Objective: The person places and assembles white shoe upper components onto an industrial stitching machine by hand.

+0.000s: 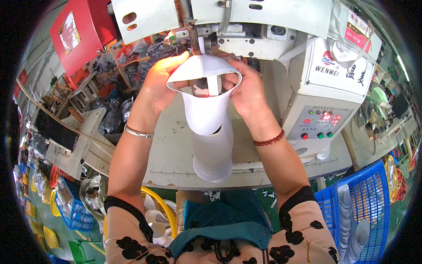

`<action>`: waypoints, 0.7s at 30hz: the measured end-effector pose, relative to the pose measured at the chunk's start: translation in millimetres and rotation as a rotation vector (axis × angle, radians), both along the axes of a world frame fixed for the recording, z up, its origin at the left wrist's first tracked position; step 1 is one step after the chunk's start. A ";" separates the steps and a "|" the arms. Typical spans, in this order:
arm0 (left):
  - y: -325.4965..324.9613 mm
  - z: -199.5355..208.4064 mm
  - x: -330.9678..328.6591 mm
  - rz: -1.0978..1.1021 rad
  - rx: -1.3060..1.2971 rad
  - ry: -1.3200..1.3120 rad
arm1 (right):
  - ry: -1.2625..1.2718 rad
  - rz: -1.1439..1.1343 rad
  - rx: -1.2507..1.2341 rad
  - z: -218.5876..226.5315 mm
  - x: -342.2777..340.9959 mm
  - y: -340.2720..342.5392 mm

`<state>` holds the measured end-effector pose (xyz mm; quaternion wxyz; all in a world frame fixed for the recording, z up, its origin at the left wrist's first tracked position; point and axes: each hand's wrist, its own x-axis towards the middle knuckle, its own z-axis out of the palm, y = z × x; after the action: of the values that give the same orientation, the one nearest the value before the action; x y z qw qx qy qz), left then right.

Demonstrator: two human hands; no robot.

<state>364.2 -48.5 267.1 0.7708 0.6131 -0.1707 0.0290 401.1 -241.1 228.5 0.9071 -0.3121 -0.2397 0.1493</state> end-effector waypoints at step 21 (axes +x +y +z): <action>-3.5 -11.4 10.1 -0.200 -0.223 0.144 | 0.079 -0.118 -0.026 -5.8 -8.2 1.8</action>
<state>374.3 -52.0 255.6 0.8433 0.5041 -0.1711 -0.0731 393.0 -239.3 222.6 0.9189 -0.3313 -0.1828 0.1110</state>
